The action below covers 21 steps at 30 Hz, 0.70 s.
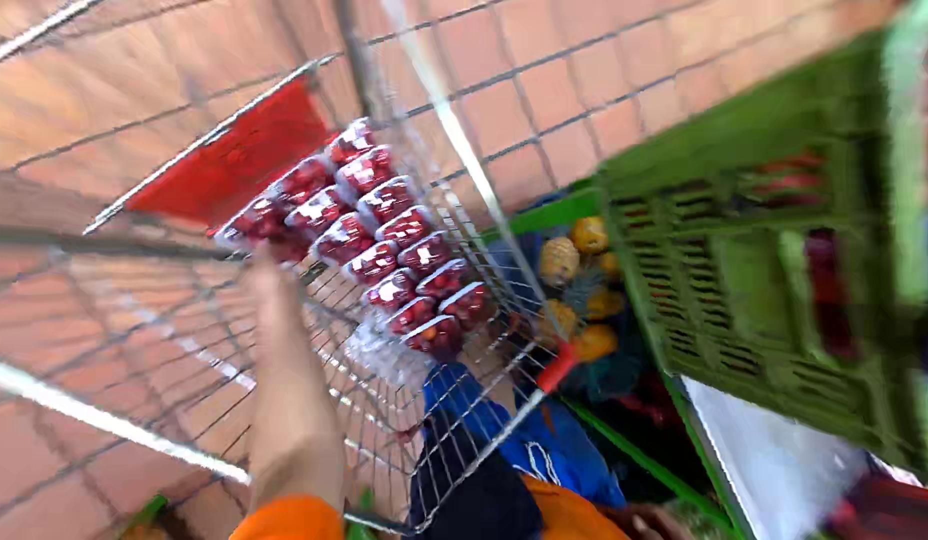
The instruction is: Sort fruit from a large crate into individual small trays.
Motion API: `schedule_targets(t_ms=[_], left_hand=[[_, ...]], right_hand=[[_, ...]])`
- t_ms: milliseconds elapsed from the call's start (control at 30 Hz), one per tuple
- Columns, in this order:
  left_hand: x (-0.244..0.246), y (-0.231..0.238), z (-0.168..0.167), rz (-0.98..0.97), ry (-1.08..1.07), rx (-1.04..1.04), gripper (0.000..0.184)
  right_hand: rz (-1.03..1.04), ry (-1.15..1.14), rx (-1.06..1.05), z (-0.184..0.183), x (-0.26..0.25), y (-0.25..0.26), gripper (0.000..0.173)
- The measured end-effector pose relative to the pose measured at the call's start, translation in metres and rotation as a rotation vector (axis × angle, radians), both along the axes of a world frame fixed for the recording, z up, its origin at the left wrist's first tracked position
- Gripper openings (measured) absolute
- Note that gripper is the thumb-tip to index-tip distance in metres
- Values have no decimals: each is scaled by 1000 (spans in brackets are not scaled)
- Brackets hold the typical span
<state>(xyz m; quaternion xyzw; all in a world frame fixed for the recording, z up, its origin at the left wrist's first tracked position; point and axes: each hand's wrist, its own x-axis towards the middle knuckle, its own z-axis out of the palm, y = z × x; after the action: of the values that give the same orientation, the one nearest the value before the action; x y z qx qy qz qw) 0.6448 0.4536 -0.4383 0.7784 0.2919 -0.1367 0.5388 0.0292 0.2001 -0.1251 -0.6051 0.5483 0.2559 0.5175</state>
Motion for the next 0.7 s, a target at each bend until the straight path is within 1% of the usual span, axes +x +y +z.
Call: schedule_targets(t_ms=[33,67,133,200,267,300,333,400,433,467,533,567,600,633,700], left_hand=[[-9,-10,33,1,-59,4,66],[-18,-21,64,-6,-162,-23,62],[-50,-59,139,-58,-380,-236,56],[-101,-107,216,-165,-529,-381,51],[-167,-156,279,-356,-756,-490,37],[-201,-176,303,-502,-883,-570,26],[-235,-191,324,-684,-967,-666,20],[-294,-213,360,-1122,-1020,-844,24],[-318,-226,372,-1326,-1042,-886,23],[-339,-242,382,-1491,-1067,-907,19],[-380,-273,399,-1732,-1062,-896,17],[-401,-289,405,-1825,-1043,-861,19],[-423,-307,409,-1914,-1039,-777,21],[-444,-325,411,-2012,-1041,-643,25],[-485,-368,410,-2175,-1044,-359,33]], right_hand=[[-23,32,-20,-2,-12,0,33],[-58,54,-35,-4,-26,1,33],[-155,46,-84,-12,-60,7,35],[-246,22,-193,-18,-92,15,36],[-355,15,-348,-28,-130,28,36],[-421,20,-442,-33,-152,35,35],[-488,36,-545,-36,-173,43,34],[-589,95,-769,-35,-214,58,32],[-628,121,-894,-33,-233,62,31],[-661,138,-1025,-32,-252,64,31],[-727,183,-1247,-35,-289,71,31],[-762,217,-1318,-38,-307,74,32],[-807,259,-1357,-43,-324,75,32],[-864,301,-1360,-48,-340,75,31],[-997,376,-1264,-60,-377,70,30]])
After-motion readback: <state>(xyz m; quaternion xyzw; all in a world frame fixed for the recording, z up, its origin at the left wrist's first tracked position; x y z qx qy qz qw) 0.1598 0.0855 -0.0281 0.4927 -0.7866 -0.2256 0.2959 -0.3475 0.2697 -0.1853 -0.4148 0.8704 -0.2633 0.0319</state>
